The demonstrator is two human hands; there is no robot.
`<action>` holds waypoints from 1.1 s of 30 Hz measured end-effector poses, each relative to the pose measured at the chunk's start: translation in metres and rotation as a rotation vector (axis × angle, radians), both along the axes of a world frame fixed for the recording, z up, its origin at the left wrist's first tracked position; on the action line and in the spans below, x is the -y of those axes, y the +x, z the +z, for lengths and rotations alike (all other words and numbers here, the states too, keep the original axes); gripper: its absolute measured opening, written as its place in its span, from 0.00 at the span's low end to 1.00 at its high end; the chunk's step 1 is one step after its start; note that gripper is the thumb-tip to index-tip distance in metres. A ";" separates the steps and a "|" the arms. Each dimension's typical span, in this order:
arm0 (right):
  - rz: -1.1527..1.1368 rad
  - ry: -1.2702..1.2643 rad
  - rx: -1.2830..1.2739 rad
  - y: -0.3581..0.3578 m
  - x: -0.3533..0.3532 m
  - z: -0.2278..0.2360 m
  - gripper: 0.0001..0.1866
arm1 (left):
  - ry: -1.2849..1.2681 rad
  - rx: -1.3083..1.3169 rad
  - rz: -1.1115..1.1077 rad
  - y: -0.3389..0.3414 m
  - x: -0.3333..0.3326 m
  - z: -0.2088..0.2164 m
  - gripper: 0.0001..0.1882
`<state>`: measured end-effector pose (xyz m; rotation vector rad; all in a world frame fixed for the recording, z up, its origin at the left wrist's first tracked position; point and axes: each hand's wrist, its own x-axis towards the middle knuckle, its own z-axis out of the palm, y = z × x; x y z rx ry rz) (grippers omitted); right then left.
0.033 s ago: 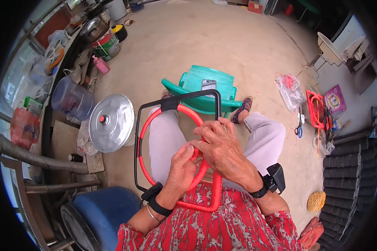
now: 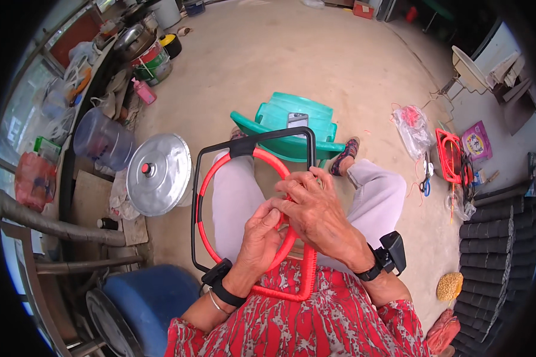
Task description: Wrapping a red cord around a plastic fan frame to weave the surface.
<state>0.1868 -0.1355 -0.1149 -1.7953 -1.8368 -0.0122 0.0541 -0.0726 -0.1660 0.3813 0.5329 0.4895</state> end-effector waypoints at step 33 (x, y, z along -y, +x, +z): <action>-0.307 -0.239 -0.987 0.020 0.098 -0.071 0.11 | 0.112 -0.320 -0.343 -0.010 -0.008 -0.012 0.11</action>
